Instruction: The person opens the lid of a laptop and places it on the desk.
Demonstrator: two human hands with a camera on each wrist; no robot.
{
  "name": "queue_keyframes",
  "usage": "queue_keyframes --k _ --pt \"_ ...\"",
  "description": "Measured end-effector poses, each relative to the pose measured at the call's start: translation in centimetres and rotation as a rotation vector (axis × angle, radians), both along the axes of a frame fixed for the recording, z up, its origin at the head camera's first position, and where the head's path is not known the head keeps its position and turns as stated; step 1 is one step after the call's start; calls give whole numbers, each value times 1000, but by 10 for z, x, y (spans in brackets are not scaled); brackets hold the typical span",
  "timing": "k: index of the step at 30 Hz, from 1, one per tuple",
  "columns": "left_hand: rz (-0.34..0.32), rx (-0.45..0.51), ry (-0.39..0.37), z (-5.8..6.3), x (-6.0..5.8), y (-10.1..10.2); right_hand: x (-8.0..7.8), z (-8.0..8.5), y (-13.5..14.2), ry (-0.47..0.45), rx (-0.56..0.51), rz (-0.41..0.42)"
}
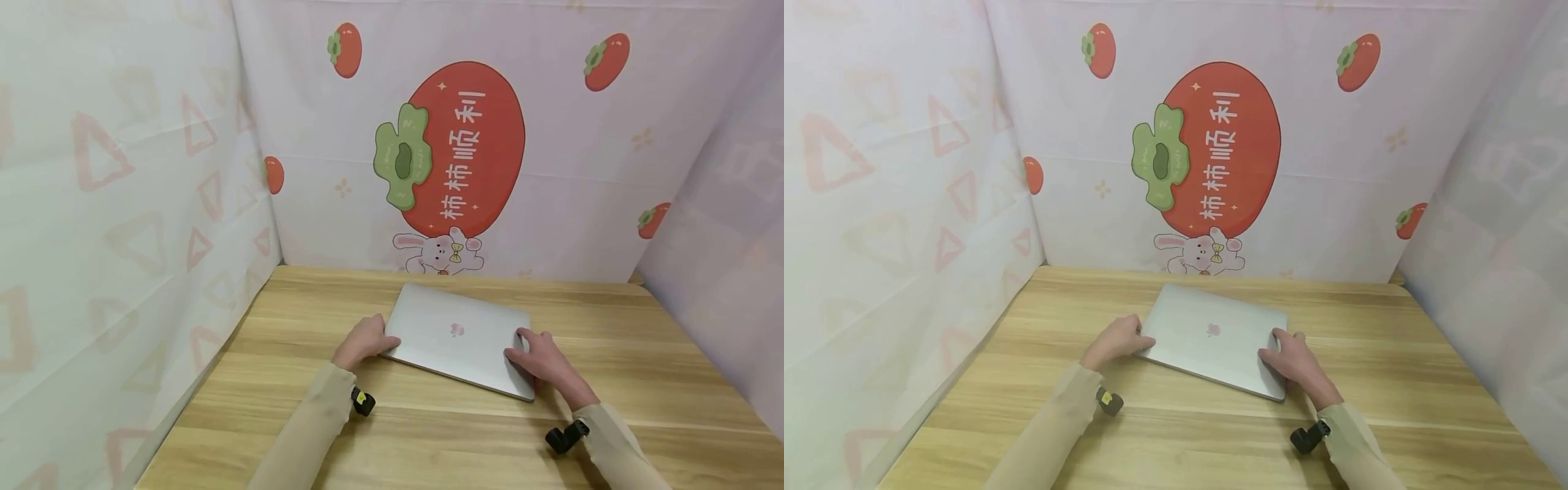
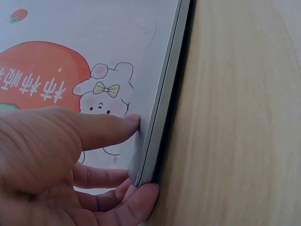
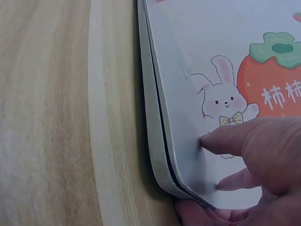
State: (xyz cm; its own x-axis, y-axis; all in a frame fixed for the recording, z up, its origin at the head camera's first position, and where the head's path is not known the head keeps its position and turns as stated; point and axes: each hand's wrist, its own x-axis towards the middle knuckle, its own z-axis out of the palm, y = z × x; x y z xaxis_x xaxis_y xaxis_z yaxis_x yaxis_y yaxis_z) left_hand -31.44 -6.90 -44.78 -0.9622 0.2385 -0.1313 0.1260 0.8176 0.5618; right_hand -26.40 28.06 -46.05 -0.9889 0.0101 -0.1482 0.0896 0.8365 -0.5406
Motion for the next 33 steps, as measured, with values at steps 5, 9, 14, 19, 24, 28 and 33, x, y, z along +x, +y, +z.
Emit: queue_keyframes --k 5,9,14,19,24,28,33 --pt "-1 -4 -1 2 4 -3 -1 1 -3 -12 -10 1" --pt "3 -7 -7 2 6 -6 -4 1 -5 -38 -42 -1" --pt "-3 -5 -4 1 9 -10 -9 -2 -9 -70 -62 -10" --pt "-6 -19 -1 0 12 -14 -10 -2 -13 -65 -49 -10" --pt "9 13 -19 -1 15 -19 -13 -1 -15 -47 -41 8" --pt "16 28 -43 -2 16 -23 -15 -2 -17 -28 -29 25" --pt "9 15 -64 -1 18 -27 -18 -2 -18 -19 -27 40"
